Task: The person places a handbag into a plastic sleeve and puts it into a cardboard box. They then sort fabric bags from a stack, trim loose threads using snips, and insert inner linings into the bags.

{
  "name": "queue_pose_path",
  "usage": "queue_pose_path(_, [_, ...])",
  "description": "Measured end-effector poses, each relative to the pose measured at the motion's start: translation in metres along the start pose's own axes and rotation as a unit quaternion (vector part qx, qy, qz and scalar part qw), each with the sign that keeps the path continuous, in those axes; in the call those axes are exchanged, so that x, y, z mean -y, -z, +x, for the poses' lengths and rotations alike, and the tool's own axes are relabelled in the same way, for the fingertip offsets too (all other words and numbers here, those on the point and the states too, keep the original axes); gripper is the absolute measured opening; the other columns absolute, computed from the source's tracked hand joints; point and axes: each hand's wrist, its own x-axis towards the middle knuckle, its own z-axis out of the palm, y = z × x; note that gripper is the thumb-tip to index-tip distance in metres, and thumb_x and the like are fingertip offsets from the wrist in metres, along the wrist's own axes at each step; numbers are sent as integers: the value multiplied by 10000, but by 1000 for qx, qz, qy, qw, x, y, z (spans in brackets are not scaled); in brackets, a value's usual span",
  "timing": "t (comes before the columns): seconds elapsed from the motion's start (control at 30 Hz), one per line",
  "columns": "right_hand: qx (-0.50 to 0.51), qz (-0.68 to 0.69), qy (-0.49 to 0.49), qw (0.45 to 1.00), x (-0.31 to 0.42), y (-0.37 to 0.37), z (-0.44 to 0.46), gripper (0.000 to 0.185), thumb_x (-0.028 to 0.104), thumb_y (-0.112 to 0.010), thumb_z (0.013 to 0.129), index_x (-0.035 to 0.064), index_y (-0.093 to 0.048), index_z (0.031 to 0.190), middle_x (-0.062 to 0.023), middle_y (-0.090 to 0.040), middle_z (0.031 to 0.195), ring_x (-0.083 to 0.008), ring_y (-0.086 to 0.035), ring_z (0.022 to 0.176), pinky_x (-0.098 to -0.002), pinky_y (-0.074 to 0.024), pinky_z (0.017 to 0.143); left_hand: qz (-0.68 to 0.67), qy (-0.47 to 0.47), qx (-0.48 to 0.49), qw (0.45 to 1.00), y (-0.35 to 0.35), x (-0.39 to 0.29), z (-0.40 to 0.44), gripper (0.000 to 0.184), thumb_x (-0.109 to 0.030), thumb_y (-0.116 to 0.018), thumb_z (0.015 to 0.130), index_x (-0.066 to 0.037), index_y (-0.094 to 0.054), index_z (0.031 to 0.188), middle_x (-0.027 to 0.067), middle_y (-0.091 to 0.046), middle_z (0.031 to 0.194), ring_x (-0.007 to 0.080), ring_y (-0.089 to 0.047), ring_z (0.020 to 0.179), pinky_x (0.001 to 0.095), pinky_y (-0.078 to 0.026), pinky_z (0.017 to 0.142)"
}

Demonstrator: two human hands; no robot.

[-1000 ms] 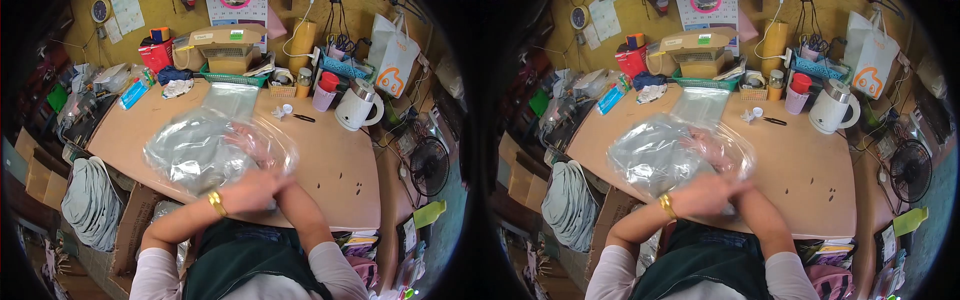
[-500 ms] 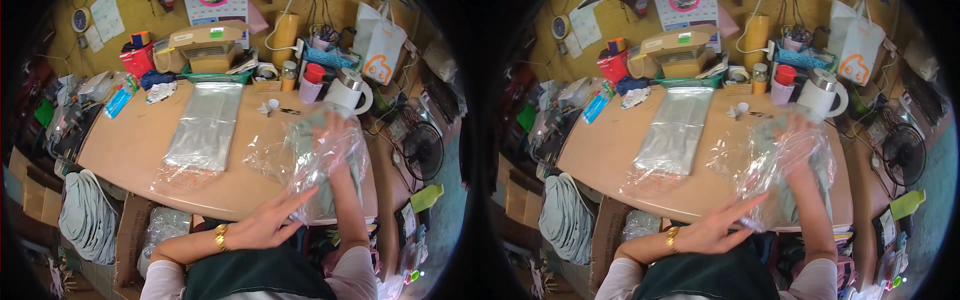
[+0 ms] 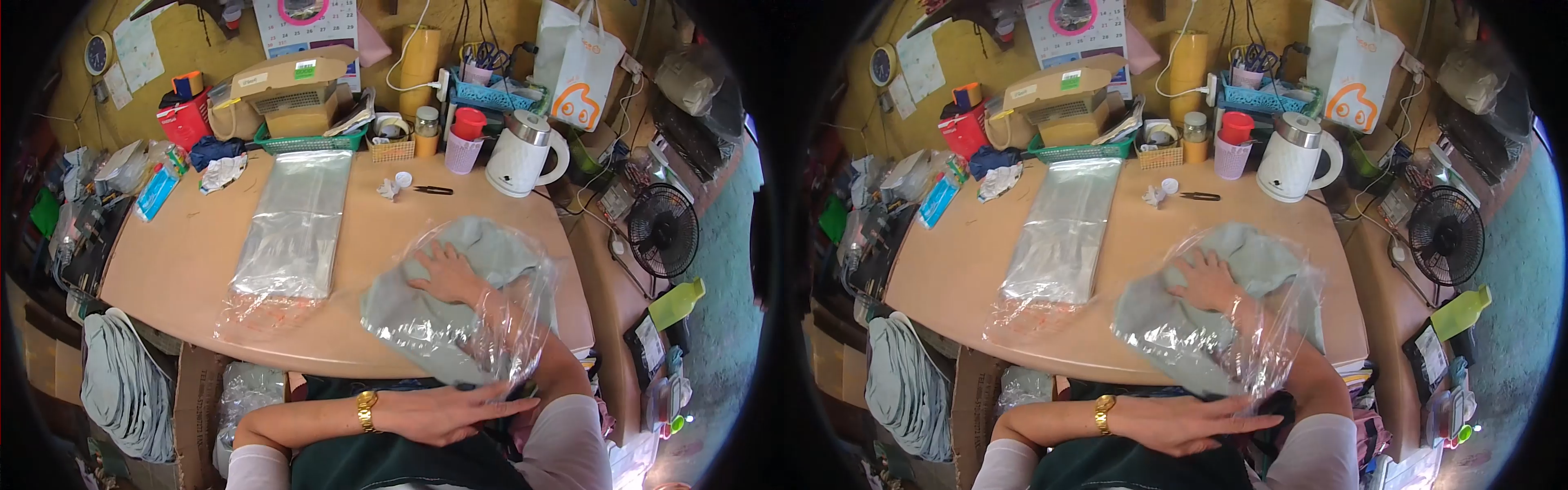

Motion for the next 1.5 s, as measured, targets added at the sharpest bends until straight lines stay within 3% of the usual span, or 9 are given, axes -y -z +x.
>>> queue_pose_path(0.2, [7,-56,-34,998,-7,7,10,687,581,-428,913,165,-335,1452,-221,-212,1523,-433,-143,1410,-652,-73,1097,10,25,90,996,29,-38,-11,814,-34,-511,882,-238,-53,1523,197,-347,1466,395,-630,878,447,-511,756])
queue_pose_path(0.3, [-12,132,176,975,-12,-2,14,655,574,-433,910,173,-389,1426,-209,-251,1511,-396,-161,1417,-643,-67,1102,158,76,-165,971,40,-46,-34,668,-91,-565,874,-145,-278,1475,155,-659,981,337,-629,789,388,-509,643])
queue_pose_path(0.6, [-21,-113,82,990,33,-18,-25,650,593,-457,876,241,-406,1420,-140,-284,1505,-448,-183,1393,-678,-126,1080,327,137,-276,893,67,14,-31,548,-309,-574,921,-56,-420,1383,186,-353,1463,372,-285,1383,504,-247,1103])
queue_pose_path(0.9, [-3,-27,120,992,27,-8,-11,722,585,-504,862,195,-350,1449,-165,-203,1536,-471,-148,1396,-687,-122,1072,306,264,-213,890,107,65,71,527,-359,-621,860,-49,-511,1271,202,-573,1238,408,-508,1191,535,-305,1050])
queue_pose_path(1.07, [-65,-9,-43,997,-31,-10,23,729,588,-515,855,212,-341,1455,-150,-191,1547,-466,-166,1390,-684,-141,1068,327,29,-314,891,57,51,86,223,-262,-664,816,-76,-644,939,71,-646,946,247,-613,1024,532,-335,1014])
queue_pose_path(1.23, [-57,-142,-208,966,-108,-13,29,661,528,-502,885,189,-371,1437,-133,-227,1537,-407,-186,1402,-662,-149,1079,396,88,-450,796,39,14,9,605,-243,-778,705,-33,-531,1216,200,-491,1279,313,-468,1222,461,-340,1044])
queue_pose_path(1.33, [-28,368,96,924,-85,-28,-10,596,471,-487,911,154,-407,1409,-118,-251,1533,-351,-176,1424,-654,-128,1087,224,159,-616,738,18,110,-37,872,-261,-804,723,-35,-303,1399,229,-309,1429,323,-401,1277,447,-323,1072])
queue_pose_path(1.4, [-63,-53,55,995,-23,-7,-31,563,445,-484,922,147,-417,1395,-89,-265,1534,-285,-183,1434,-644,-131,1093,-327,108,-678,650,-5,152,-51,955,-207,-806,748,-43,-166,1437,193,-311,1418,272,-403,1266,402,-366,1056])
queue_pose_path(1.5, [-5,-117,81,990,-8,-3,-5,592,370,-546,921,146,-360,1436,-105,-301,1518,-305,-230,1421,-688,-158,1059,-344,78,-655,668,-3,139,-44,985,-93,-790,745,-56,-103,1450,157,-339,1390,237,-397,1261,348,-400,1036])
